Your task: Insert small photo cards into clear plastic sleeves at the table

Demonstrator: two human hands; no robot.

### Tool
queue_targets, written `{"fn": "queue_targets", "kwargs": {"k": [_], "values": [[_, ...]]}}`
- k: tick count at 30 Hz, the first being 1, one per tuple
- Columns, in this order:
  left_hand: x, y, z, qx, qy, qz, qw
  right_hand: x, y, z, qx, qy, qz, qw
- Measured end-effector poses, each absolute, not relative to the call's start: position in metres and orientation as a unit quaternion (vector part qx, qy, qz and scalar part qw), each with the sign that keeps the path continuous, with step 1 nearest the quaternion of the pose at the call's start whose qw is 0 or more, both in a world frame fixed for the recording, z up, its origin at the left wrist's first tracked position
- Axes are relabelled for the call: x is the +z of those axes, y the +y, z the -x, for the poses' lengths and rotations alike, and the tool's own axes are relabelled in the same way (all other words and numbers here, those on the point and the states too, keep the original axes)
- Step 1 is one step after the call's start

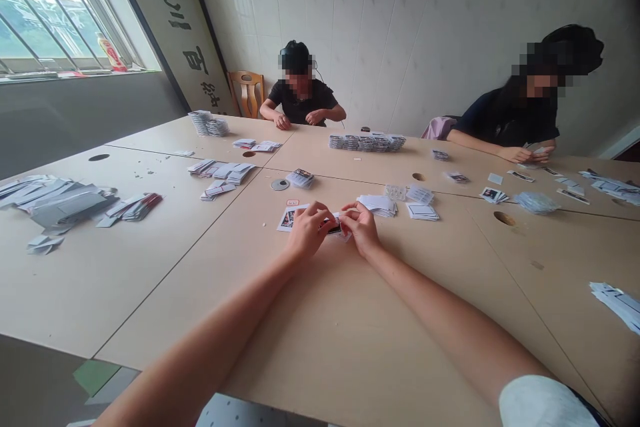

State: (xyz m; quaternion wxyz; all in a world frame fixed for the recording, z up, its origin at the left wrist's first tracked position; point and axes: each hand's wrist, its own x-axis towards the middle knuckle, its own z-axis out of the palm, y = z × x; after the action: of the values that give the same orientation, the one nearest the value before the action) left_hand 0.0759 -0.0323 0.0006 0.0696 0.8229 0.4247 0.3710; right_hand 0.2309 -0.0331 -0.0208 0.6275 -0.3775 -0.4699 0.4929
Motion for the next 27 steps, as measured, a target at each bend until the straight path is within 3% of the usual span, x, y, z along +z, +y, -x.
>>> {"fn": "queue_targets", "kwargs": {"k": [13, 20, 27], "values": [[0.000, -0.032, -0.077, 0.384, 0.397, -0.830, 0.082, -0.024, -0.027, -0.237, 0.369, -0.402, 0.490, 0.680], [0.007, -0.034, -0.076, 0.464, 0.394, -0.793, 0.039, -0.026, -0.024, -0.240, 0.357, -0.356, 0.518, 0.691], [0.013, -0.030, -0.075, 0.589, 0.451, -0.655, 0.143, -0.027, -0.024, -0.243, 0.347, -0.343, 0.532, 0.692]]}}
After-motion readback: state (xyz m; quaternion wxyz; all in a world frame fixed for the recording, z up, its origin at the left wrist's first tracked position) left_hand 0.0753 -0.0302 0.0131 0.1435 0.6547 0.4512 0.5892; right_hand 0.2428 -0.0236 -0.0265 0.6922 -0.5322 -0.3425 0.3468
